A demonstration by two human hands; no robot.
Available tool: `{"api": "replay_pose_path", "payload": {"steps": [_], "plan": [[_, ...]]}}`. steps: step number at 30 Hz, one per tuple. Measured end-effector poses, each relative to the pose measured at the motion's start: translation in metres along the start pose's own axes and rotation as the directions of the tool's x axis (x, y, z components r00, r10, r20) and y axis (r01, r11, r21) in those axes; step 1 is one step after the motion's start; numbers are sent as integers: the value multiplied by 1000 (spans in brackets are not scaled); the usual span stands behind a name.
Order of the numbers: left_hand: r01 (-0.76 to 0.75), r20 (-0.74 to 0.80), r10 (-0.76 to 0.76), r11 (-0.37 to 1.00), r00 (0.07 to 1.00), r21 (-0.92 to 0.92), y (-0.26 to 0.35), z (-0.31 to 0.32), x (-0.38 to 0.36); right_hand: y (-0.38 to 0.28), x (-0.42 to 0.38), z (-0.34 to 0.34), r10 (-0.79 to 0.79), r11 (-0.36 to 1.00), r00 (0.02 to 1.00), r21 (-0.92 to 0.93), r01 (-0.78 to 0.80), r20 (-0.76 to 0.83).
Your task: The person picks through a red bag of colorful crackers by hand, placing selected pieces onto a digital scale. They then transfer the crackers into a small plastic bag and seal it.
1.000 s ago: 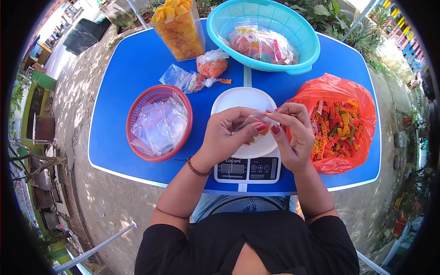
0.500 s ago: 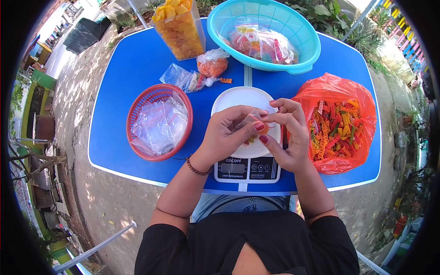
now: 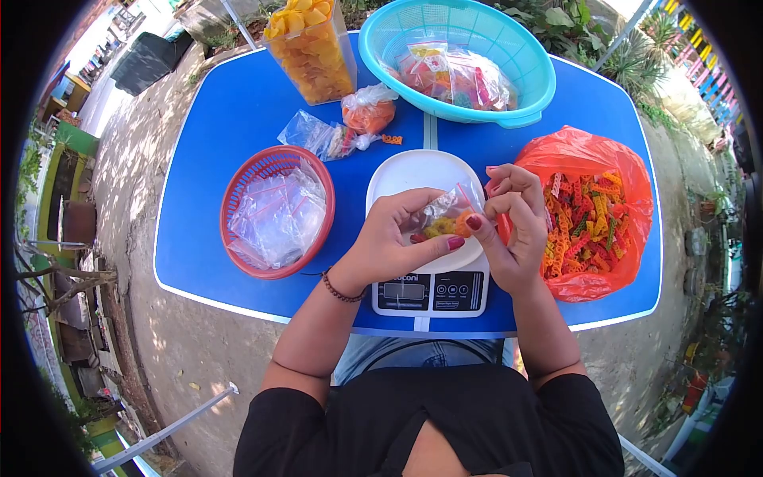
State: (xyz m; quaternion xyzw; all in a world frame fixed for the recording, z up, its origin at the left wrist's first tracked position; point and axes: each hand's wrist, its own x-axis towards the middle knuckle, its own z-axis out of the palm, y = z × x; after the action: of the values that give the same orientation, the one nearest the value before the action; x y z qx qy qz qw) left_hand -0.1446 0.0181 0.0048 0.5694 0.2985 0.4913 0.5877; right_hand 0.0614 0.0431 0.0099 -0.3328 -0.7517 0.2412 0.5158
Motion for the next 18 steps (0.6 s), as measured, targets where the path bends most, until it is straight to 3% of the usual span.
{"api": "replay_pose_path", "payload": {"steps": [3, 6, 8, 11, 14, 18], "plan": [[-3, -63, 9, 996, 998, 93, -5, 0, 2, -2, 2, 0, -5, 1000, 999, -9, 5, 33], [57, -58, -54, 996, 997, 64, -5, -2, 3, -3, 2, -1, 0, 1000, 996, -12, 1, 94], [20, -48, -16, 996, 999, 86, -7, -2, 4, 1, 0, -2, 20, 1000, 990, -16, -17, 139], [36, -53, -32, 997, 998, 65, -8, -1, 3, -1, 1, 1, 27, 997, 996, 75, -33, 82], [22, -50, -17, 995, 999, 100, -5, -1, 4, -6, 2, -1, 12, 998, 998, -55, -8, 68], [-32, -51, 36, 996, 998, 79, -5, 3, 4, 1, -1, 0, 28, 1000, 996, -16, -26, 84]]}}
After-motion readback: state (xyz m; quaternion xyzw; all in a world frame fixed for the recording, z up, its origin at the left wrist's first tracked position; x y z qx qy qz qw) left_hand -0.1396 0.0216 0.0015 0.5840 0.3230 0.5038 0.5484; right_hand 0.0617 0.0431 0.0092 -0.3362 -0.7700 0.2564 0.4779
